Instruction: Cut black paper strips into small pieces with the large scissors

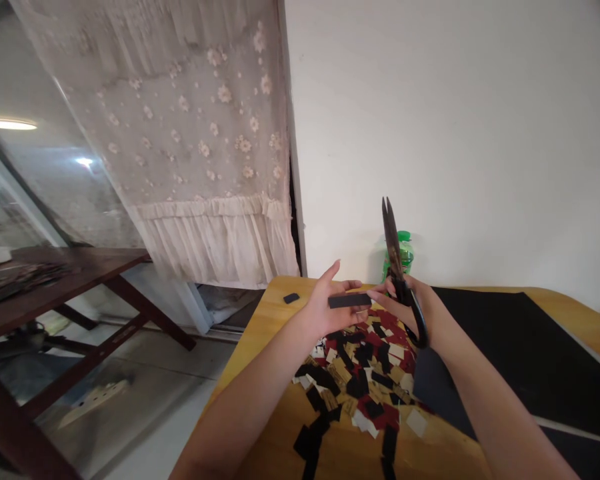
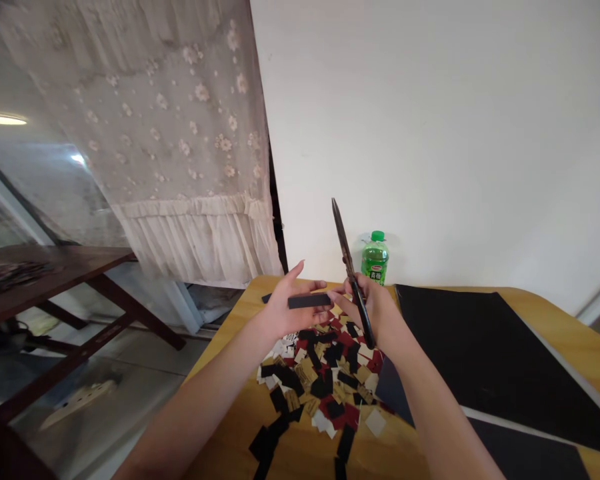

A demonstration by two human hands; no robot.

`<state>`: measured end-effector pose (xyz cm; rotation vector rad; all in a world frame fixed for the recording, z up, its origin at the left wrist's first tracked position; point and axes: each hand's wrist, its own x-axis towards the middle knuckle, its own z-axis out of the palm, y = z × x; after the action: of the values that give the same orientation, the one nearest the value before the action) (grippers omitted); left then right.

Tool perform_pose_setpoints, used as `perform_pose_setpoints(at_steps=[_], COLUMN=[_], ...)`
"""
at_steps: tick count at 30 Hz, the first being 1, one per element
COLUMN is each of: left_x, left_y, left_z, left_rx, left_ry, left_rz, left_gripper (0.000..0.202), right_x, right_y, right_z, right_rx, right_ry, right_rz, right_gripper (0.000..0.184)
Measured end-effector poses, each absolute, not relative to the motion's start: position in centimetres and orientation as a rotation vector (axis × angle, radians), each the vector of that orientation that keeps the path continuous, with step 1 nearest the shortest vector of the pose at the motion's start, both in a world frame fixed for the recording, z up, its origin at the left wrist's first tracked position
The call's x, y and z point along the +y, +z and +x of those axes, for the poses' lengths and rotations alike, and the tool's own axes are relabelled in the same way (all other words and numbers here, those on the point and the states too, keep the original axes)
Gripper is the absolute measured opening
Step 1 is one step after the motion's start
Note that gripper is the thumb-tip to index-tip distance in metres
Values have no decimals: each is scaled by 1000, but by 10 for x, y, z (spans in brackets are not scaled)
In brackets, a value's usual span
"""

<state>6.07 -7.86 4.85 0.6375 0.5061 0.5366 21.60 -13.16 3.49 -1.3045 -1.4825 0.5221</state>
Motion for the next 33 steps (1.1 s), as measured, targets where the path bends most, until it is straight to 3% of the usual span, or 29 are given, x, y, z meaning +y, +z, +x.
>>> perform_pose_setpoints(at_steps=[20, 33], left_x=[-79, -81], left_y=[42, 44], left_z=[65, 67], left_rx=[559, 599], left_ry=[679, 710], left_rz=[564, 554], left_gripper=[38, 37], right_x=[-126, -121], right_y=[25, 13], right_z=[217, 218], right_rx=[-1508, -1490], right_ry=[375, 354], right_rz=[-1335, -1362], right_gripper=[37, 26])
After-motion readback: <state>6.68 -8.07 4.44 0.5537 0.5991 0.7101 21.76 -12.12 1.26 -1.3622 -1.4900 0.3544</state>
